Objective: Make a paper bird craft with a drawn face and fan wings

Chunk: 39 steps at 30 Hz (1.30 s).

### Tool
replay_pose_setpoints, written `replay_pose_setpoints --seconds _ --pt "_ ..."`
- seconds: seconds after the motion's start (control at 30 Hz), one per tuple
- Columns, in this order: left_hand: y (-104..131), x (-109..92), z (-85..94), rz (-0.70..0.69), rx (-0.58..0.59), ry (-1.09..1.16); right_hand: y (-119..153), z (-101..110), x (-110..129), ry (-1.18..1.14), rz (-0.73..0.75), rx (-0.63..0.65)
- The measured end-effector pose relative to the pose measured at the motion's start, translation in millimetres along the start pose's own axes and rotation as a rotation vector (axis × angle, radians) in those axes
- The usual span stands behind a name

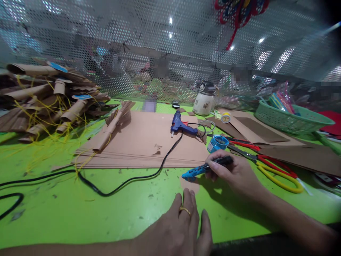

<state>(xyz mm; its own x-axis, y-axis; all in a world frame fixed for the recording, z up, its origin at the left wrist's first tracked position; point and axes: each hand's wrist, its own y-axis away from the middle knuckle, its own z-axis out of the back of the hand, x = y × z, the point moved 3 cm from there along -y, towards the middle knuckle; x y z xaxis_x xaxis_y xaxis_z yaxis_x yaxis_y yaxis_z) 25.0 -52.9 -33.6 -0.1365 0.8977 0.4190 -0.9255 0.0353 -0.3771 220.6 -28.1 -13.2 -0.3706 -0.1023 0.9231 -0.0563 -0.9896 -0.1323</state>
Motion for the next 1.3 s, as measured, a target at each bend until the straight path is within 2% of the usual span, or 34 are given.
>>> replay_pose_setpoints --seconds 0.27,0.57,0.87,1.3 --pt "1.5 0.4 1.7 -0.001 0.033 -0.014 -0.4 2.7 0.8 0.023 0.021 -0.051" --pt "2.0 -1.4 1.8 -0.012 0.033 -0.031 1.0 0.7 2.6 0.015 0.014 0.011" --pt "2.4 -2.3 0.6 0.002 0.017 -0.032 -0.6 3.6 3.4 0.027 0.039 -0.062" --pt "0.7 -2.0 0.1 0.018 0.007 -0.005 0.3 3.0 5.8 0.045 0.028 -0.005"
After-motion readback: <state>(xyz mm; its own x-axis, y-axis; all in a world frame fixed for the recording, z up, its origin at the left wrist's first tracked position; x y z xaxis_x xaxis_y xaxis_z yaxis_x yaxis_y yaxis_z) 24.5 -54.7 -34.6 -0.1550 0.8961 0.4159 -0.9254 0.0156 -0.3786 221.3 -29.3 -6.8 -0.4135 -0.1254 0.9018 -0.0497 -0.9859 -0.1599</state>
